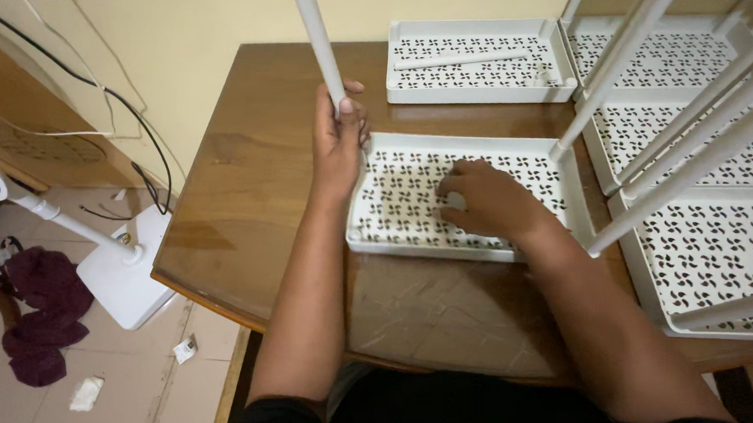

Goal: The person assembles a white plastic storage shelf by inserting vertical poles into corner holes on perforated trays and securing them with small white plastic fasteners. The person works on a wooden table, handling multiple trays and poles to build a multi-tiered structure.

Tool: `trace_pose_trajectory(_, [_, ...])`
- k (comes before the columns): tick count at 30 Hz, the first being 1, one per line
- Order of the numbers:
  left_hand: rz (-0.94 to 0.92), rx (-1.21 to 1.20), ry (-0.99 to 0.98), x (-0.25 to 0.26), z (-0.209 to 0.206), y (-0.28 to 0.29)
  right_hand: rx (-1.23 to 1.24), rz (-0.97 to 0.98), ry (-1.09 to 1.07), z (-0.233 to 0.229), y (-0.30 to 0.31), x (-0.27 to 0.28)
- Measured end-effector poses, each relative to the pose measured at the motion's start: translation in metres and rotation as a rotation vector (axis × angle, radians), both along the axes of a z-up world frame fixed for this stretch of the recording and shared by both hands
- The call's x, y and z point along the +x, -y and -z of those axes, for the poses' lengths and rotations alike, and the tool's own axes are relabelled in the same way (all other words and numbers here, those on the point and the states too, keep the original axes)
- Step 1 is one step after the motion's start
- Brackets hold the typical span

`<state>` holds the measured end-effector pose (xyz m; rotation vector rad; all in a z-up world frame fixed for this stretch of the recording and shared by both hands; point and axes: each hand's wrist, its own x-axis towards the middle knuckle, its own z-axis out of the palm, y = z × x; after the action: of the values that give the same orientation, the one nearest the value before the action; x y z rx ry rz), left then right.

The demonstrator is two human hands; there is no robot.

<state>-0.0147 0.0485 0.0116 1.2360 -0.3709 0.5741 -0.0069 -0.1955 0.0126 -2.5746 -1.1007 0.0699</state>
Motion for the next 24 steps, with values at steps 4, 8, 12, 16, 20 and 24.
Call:
trace_pose_trajectory(4, [0.013,0.028,-0.024,-0.001,0.005,0.002,-0.068,0.034,-0.017,-0.017,-0.003,-0.009])
trace_pose_trajectory(8, [0.036,0.042,-0.038,0.006,0.011,0.005,-0.065,0.086,0.02,-0.02,-0.008,-0.013])
trace_pose_trajectory(12, [0.011,0.109,-0.029,0.013,0.018,0.001,0.257,0.252,-0.088,-0.012,-0.016,-0.009])
trace_pose_trajectory(16, [0.024,0.096,-0.042,0.019,0.023,-0.003,0.742,0.212,-0.512,-0.012,-0.018,0.003])
trace_pose_trajectory(20, [0.06,0.081,-0.049,0.02,0.026,-0.002,1.114,0.184,-1.086,-0.019,-0.014,0.012])
trace_pose_trajectory(24, [0.068,0.11,-0.038,0.02,0.027,0.0,1.224,0.16,-1.239,-0.022,-0.012,0.013])
